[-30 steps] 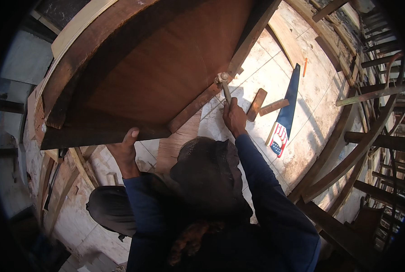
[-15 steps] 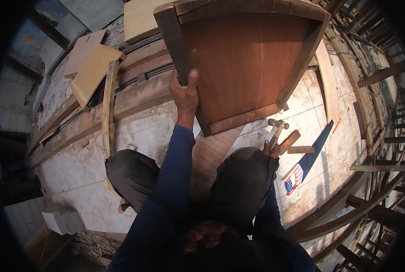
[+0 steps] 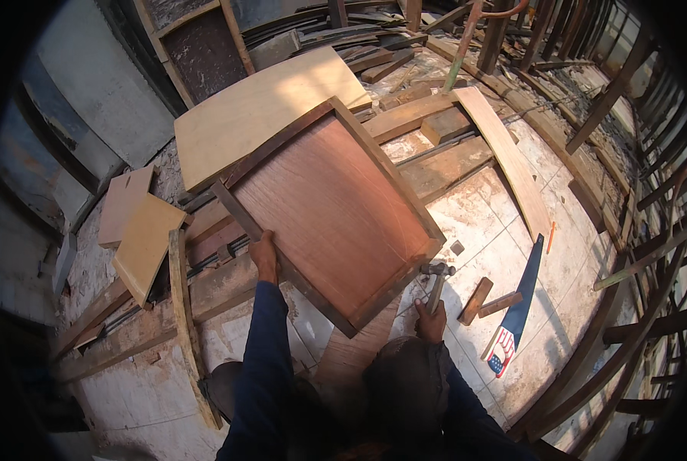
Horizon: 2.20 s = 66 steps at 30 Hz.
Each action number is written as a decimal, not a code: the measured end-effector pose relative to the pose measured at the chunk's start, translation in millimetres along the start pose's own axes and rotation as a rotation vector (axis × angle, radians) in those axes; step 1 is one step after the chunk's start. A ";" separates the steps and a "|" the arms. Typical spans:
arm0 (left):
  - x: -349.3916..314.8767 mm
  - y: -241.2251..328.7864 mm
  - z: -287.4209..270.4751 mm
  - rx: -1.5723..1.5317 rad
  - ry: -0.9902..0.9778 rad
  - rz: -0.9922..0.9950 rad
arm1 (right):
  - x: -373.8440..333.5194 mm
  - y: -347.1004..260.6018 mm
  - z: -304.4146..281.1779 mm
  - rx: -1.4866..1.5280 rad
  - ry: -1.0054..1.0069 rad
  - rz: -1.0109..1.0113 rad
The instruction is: The person assembles a wooden rectangular frame by fitting pieces together and hammering nails into the joints while working on the floor.
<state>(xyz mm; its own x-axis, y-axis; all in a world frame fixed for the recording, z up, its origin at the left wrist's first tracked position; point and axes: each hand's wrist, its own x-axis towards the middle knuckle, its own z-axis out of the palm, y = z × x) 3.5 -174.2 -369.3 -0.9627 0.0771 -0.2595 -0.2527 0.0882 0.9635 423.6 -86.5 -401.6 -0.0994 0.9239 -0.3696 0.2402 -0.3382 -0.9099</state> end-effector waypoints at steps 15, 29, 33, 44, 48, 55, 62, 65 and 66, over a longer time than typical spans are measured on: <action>79.3 69.6 43.0 0.172 -0.018 0.138 | 56.8 -32.9 45.8 0.426 -0.301 0.013; 241.0 125.0 4.0 0.526 0.192 0.399 | 4.2 -52.4 -37.5 0.164 -0.257 -0.027; 264.5 80.3 -7.1 0.781 0.036 0.474 | -9.2 -24.5 -62.5 0.142 -0.177 0.019; 4.6 66.6 25.7 1.162 -1.046 0.715 | -0.3 -52.2 17.9 -0.313 -0.130 -0.101; -57.7 15.7 -5.1 1.400 -0.916 0.824 | 14.5 -46.4 63.8 -0.343 -0.222 -0.196; -41.5 -38.1 -1.1 1.448 -0.547 1.133 | 43.2 -94.8 92.1 -0.563 -0.185 -0.536; -32.9 -30.3 -2.5 1.370 -0.621 1.077 | 43.0 -124.7 93.0 -0.469 -0.231 -0.683; -27.0 -26.1 2.0 1.374 -0.575 1.054 | 42.5 -119.6 92.7 -0.511 -0.230 -0.679; -25.2 -24.5 5.2 1.360 -0.571 1.062 | 44.6 -118.2 91.5 -0.516 -0.243 -0.680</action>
<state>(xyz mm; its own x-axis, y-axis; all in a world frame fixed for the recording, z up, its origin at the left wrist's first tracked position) 34.5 -173.1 -386.7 -0.4226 0.9017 0.0911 0.9059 0.4171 0.0736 302.4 -21.8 -327.7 -0.5674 0.8119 0.1374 0.4538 0.4476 -0.7705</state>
